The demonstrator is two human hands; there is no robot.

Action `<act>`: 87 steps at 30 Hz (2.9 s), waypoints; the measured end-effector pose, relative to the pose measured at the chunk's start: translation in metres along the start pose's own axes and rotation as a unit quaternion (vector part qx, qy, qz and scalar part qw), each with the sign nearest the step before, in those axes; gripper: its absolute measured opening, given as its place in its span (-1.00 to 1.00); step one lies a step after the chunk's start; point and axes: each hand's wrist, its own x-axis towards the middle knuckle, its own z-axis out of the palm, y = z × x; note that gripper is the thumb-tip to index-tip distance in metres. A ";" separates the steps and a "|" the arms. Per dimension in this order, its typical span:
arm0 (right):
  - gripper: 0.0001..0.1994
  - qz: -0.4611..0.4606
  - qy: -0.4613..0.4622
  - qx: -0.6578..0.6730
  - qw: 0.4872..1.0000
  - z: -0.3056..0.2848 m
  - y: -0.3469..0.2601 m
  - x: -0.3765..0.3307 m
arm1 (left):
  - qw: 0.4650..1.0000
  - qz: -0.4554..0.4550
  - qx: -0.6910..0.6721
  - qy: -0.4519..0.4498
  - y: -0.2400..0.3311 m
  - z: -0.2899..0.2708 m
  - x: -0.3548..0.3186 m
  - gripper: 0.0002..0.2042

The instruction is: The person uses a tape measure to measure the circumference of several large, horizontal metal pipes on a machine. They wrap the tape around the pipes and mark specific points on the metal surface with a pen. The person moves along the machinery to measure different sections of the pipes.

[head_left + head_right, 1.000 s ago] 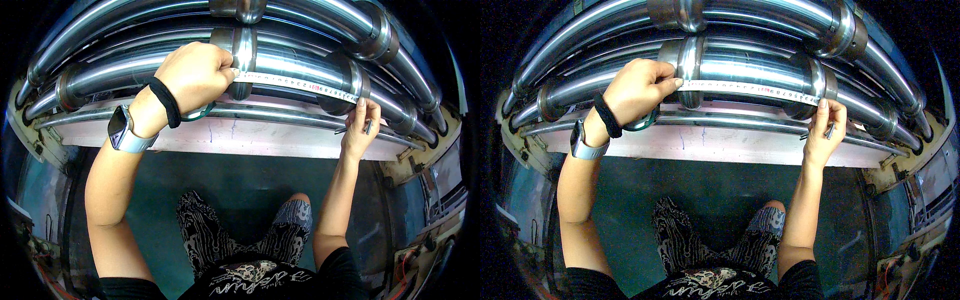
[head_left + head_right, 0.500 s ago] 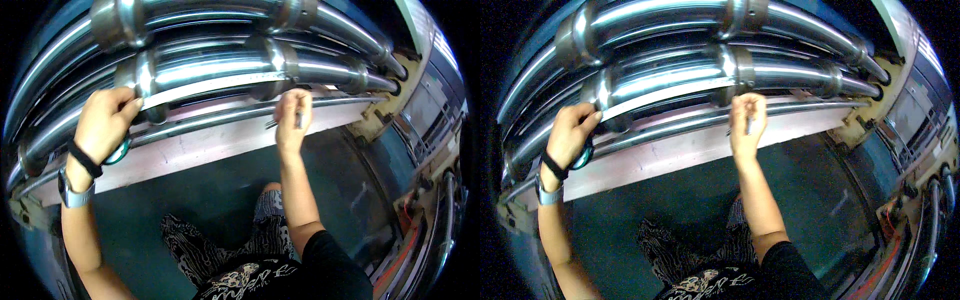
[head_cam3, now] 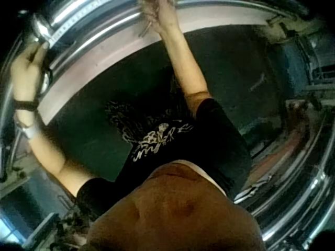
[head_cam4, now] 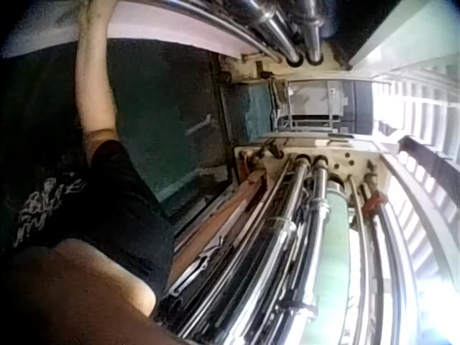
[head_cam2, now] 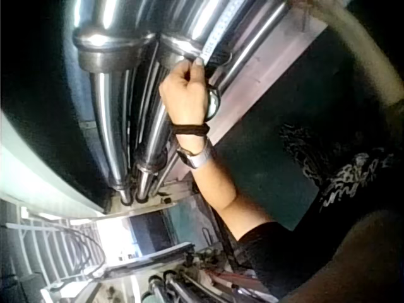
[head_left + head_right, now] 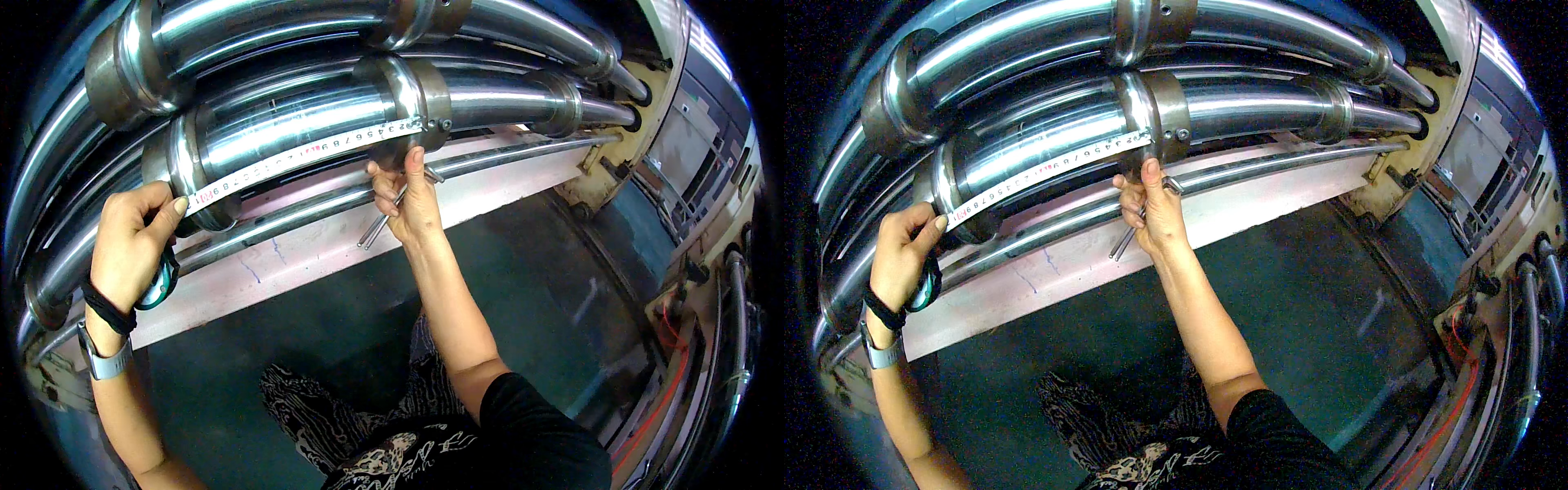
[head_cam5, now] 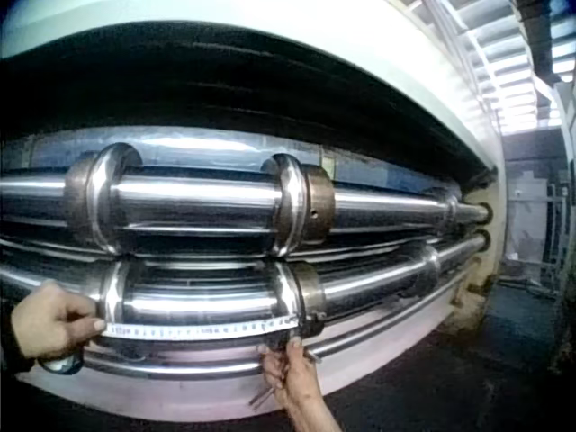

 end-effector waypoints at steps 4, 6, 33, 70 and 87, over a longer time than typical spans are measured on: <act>-0.48 0.005 -0.003 0.021 1.000 0.000 0.001 0.000 | 1.000 0.008 0.001 0.003 0.001 -0.001 0.000 -0.74; -0.48 0.009 -0.007 0.030 0.999 -0.001 0.002 0.000 | 1.000 0.006 0.005 0.002 0.003 -0.002 -0.001 -0.75; -0.63 0.018 -0.026 0.108 0.994 -0.011 0.017 0.007 | 0.999 0.031 0.020 0.011 -0.002 0.001 -0.003 -0.75; -0.85 -0.355 0.092 -0.459 0.809 0.033 -0.045 -0.005 | 0.993 0.078 0.079 0.026 -0.012 -0.001 -0.002 -0.71; -0.84 -0.345 0.085 -0.446 0.822 0.031 -0.045 -0.004 | 0.997 0.034 0.065 0.002 -0.009 -0.003 0.000 -0.73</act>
